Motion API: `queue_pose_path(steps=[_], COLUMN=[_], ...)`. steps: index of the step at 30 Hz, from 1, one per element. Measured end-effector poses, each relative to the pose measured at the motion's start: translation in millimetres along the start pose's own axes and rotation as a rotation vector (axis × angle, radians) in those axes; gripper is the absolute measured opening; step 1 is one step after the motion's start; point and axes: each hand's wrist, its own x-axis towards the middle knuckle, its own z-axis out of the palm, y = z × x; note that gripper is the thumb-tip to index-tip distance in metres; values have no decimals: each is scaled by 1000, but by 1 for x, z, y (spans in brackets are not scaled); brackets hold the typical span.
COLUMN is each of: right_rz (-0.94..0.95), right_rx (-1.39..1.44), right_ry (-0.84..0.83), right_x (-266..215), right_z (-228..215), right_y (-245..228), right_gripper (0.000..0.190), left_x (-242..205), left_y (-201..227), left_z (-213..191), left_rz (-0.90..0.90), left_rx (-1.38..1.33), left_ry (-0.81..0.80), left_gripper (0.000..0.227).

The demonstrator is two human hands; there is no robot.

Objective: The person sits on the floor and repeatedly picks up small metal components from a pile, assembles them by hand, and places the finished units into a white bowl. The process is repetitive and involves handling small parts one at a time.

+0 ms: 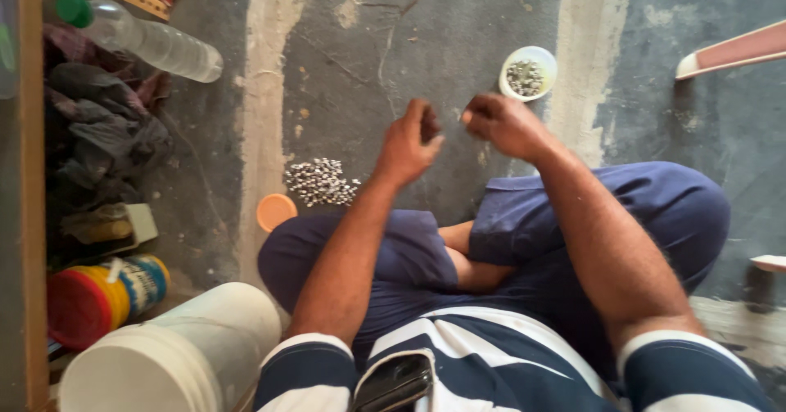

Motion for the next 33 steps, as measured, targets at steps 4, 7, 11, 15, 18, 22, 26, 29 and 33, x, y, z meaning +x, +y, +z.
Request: queue_pose_path(steps=[4,7,11,15,18,22,26,29,33], right_rz=[4,32,-226,-170,-266,-322,-249,-195,-164], right_rx=[-433,-516,-477,-278,-343,-413,-296,-323,-368], right_ry=[462,575,699,560,554,559,502,464,428], right_x=[23,40,42,28,20,17,12,6,3], right_z=[-23,-41,-32,-30,-27,-24,-19,-13,-10], right_y=[64,101,109,88,72,58,44,32,21], right_gripper=[34,35,26,25,22,23,28,31,32], left_x=[-5,-3,-18,-19,-29,-29,-29,-24,-21], left_y=[-46,-69,-84,-79,-78,-85,-93,-99,-108], left_z=[-14,-13,-20,-17,-5,4,5,8,9], left_rz=[-361,-516,-588,-660,-671,-758,-643,-681,-626], left_rx=[729,917,916,928,954,910,933,919,909], left_ry=[-407,-578,-610,-692,-766,-661,-645,-615,-574], left_gripper=[37,29,28,47,43,31,29,29,27])
